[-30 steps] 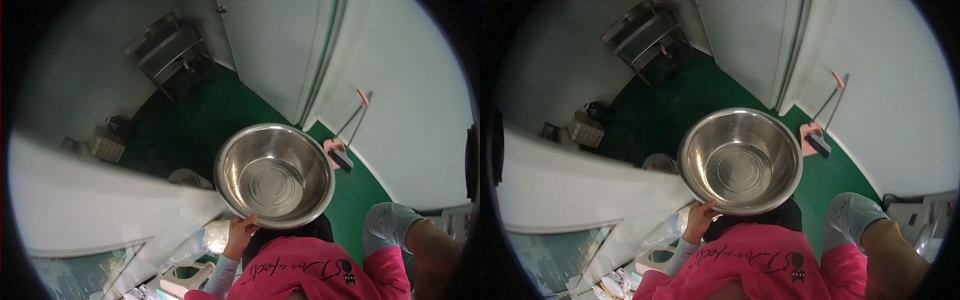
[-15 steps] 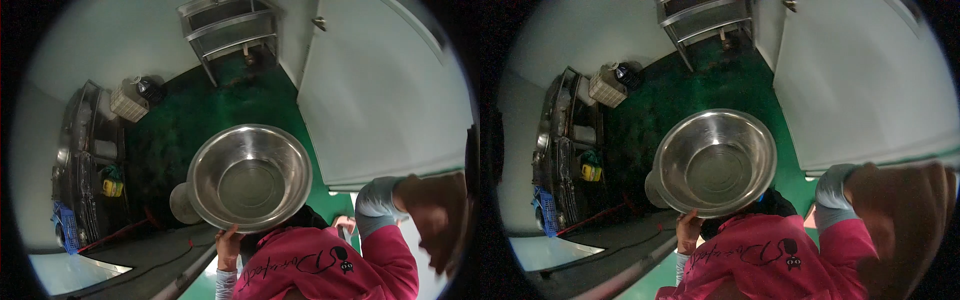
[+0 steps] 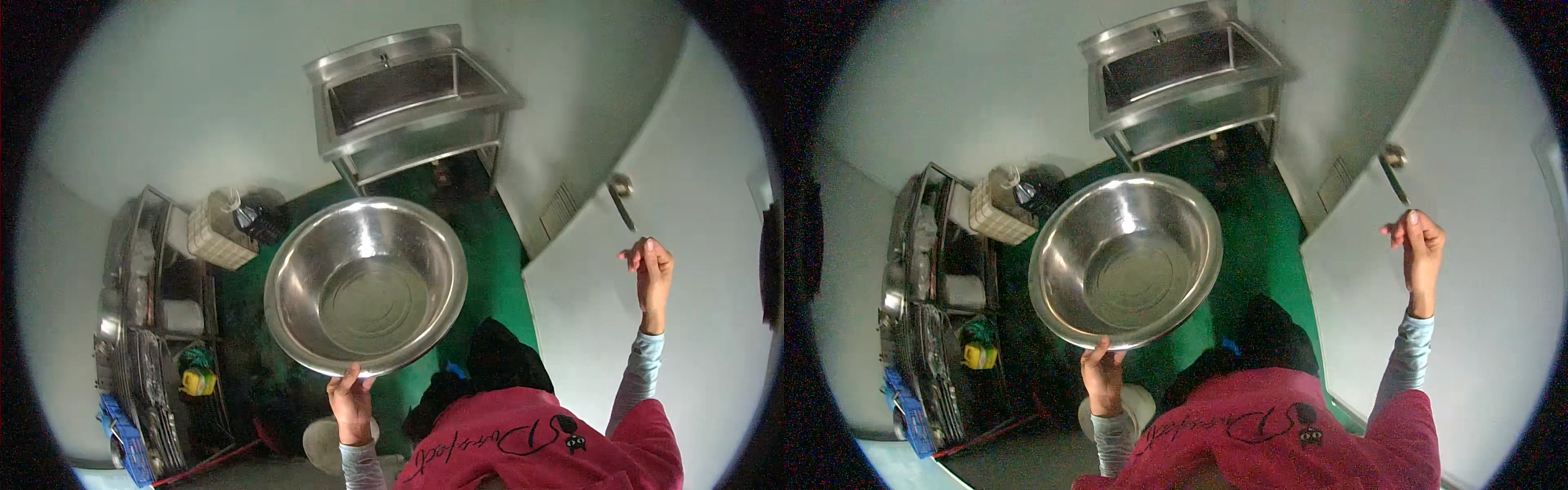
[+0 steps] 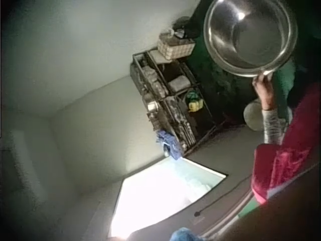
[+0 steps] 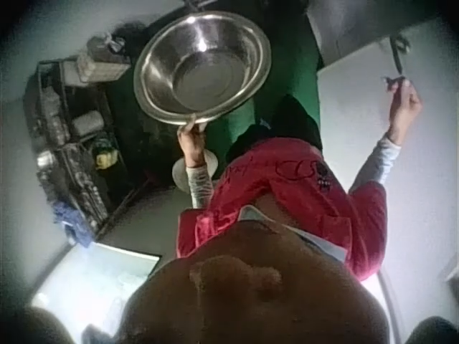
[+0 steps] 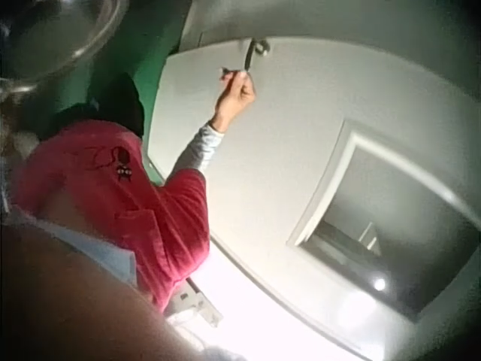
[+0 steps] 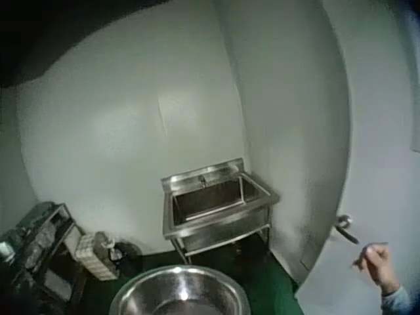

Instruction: Fill a large metal basin with water at a sink, carry it to a food processing area, and then return to the sink to fill it again.

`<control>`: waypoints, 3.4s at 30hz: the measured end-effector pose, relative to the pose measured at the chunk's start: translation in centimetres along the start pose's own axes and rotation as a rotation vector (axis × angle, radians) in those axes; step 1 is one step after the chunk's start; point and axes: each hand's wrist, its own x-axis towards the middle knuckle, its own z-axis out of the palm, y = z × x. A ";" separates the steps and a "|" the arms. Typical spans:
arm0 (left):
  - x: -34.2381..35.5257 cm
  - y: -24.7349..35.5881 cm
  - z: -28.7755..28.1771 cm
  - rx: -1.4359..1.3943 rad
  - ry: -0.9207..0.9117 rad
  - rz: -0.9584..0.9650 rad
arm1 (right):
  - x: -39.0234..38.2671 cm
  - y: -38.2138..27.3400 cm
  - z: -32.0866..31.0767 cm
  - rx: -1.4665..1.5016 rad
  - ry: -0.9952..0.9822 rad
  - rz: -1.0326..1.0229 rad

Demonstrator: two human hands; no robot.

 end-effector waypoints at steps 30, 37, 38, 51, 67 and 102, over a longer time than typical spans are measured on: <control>44.1 8.6 30.3 0.236 -0.185 -0.398 | 55.3 33.9 42.7 -0.829 -0.698 0.170; 45.9 4.2 30.1 0.158 -0.115 -0.408 | 58.8 35.8 41.8 -0.993 -0.845 -0.194; 45.6 3.6 30.5 0.150 -0.100 -0.420 | 59.4 36.1 41.2 -1.082 -0.855 -0.263; 43.7 -2.7 34.6 -0.074 -0.049 -0.346 | 64.5 39.9 38.0 -0.817 -1.000 -0.494; 42.4 -6.2 33.4 0.463 -0.020 -0.128 | 55.1 44.4 26.6 -0.221 -0.793 1.088; 44.2 -9.2 33.2 -0.065 0.000 -0.324 | 56.6 38.8 24.9 -0.333 -0.704 0.666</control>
